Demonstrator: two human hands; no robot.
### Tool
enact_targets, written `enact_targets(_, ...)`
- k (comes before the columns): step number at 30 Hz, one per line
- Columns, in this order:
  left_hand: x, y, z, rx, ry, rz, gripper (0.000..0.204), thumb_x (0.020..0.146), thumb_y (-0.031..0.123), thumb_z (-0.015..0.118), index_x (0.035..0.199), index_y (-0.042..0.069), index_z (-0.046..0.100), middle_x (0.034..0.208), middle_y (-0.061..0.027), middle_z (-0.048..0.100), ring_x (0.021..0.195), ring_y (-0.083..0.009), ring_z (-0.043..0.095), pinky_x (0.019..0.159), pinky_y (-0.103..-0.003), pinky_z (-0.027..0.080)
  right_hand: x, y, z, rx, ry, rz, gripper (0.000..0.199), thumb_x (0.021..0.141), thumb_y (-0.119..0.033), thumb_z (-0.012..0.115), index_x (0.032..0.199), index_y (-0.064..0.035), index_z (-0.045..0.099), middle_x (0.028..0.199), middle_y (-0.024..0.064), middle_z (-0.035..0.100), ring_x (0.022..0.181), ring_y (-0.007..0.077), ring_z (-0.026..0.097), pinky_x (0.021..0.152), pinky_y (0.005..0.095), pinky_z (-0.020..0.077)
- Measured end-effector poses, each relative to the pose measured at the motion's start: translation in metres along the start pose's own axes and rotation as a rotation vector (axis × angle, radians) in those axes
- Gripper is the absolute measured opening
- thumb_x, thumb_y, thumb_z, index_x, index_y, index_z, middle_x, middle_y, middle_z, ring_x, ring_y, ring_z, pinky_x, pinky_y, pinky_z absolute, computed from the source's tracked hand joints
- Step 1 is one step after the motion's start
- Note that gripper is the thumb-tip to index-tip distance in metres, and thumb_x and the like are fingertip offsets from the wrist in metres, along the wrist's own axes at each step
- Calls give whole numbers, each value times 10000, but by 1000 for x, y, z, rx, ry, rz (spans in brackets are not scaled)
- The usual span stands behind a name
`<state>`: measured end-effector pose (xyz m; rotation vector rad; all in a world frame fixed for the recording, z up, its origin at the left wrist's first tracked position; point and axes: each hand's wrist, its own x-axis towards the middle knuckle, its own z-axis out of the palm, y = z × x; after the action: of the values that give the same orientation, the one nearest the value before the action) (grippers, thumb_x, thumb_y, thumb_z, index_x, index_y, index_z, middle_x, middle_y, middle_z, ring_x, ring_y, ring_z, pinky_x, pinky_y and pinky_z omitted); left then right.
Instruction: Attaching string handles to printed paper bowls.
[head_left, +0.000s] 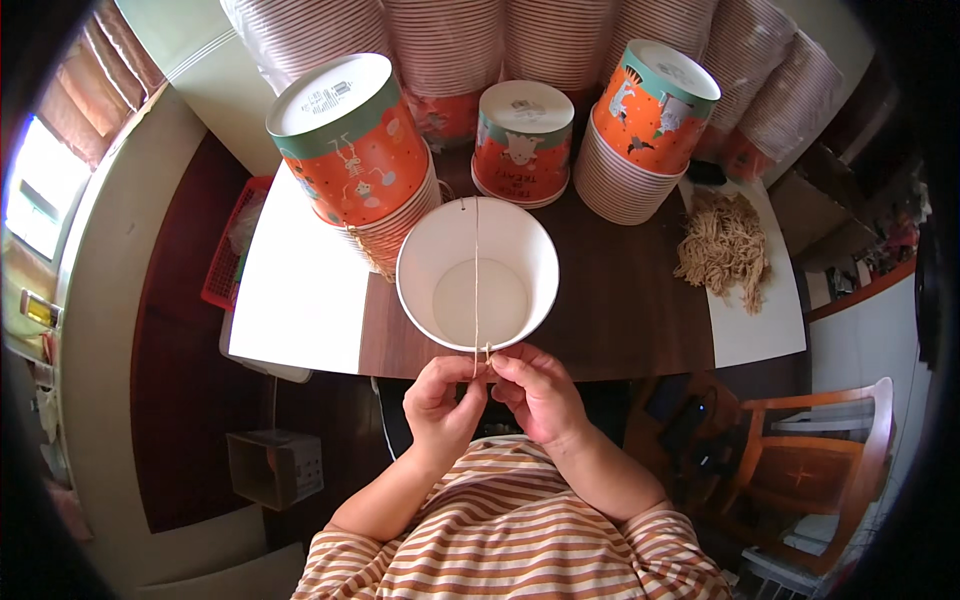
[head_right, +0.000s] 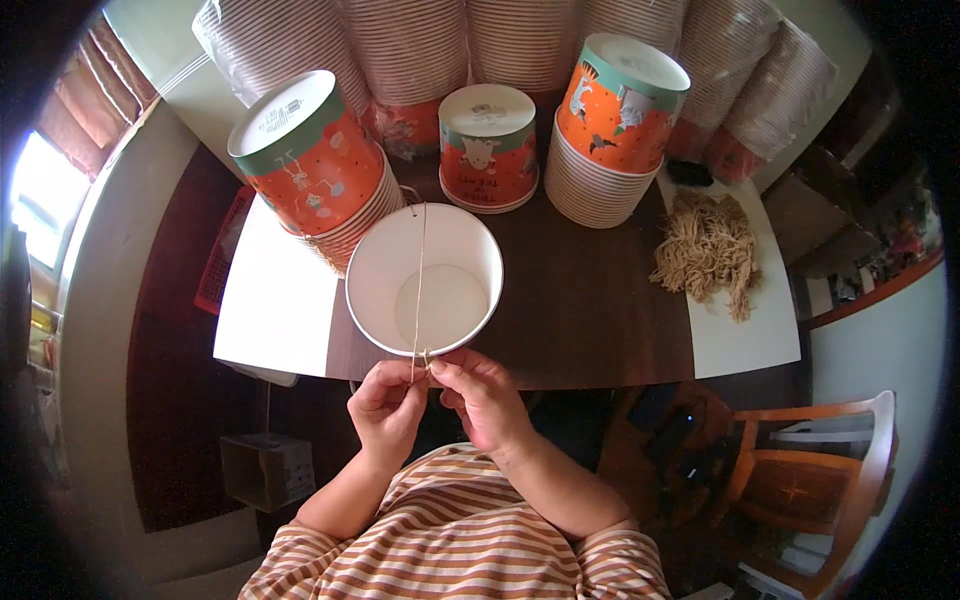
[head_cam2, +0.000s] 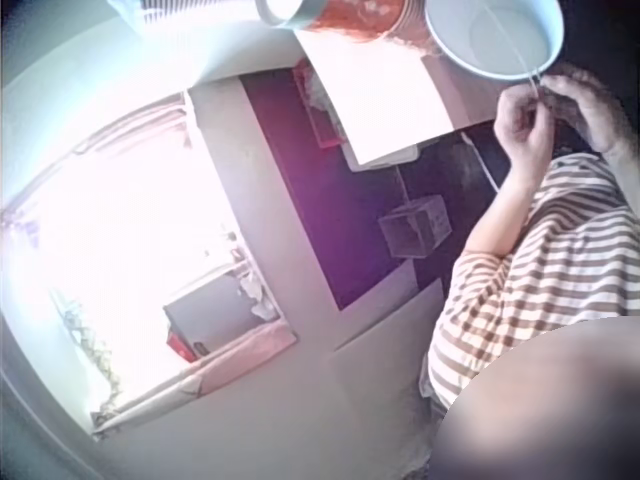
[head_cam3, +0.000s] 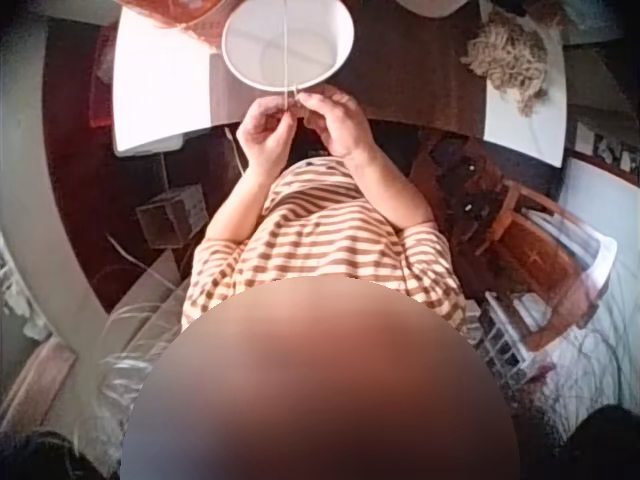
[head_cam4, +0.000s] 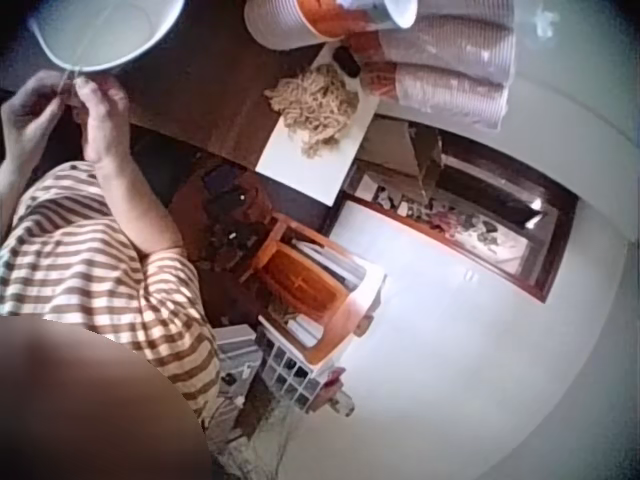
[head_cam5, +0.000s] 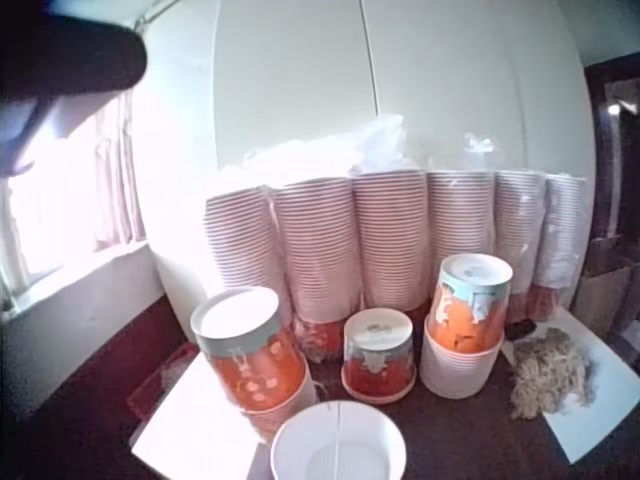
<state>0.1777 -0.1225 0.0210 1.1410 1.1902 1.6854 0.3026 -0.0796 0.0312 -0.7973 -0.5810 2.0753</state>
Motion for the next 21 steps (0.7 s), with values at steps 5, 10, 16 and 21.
enact_targets(5, -1, -8, -1, 157, -15, 190, 192, 778, -143, 627, 944, -49, 614, 979, -105, 611, 862, -159, 625, 768, -252, 506, 1, 6, -2, -5, 11, -38, 90, 882, -190, 654, 917, -107, 656, 845, -52, 629, 724, 14, 512, 613, 165, 378)
enact_targets(10, 3, -3, -1, 423, 4, 354, 220, 724, -112, 692, 925, -33, 649, 920, -118, 651, 842, -182, 640, 729, -255, 506, -1, 7, 0, -10, 27, -74, 73, 879, -181, 658, 890, -109, 648, 820, -54, 623, 695, 8, 479, 617, 170, 367)
enact_targets(16, 4, 2, -5, 441, -42, 328, 174, 756, -102, 687, 909, -21, 668, 872, -110, 676, 785, -173, 652, 679, -240, 505, -3, 4, -4, -39, 59, -68, 80, 875, -174, 628, 887, -97, 646, 834, -28, 643, 712, 26, 513, 627, 182, 376)
enact_targets(21, 0, -11, -7, 271, -51, 234, 238, 750, -145, 643, 950, -15, 648, 889, -120, 676, 806, -193, 671, 699, -261, 526, -2, 1, -6, -35, 19, -33, 81, 871, -163, 613, 892, -93, 645, 842, -18, 647, 728, 35, 532, 630, 182, 387)
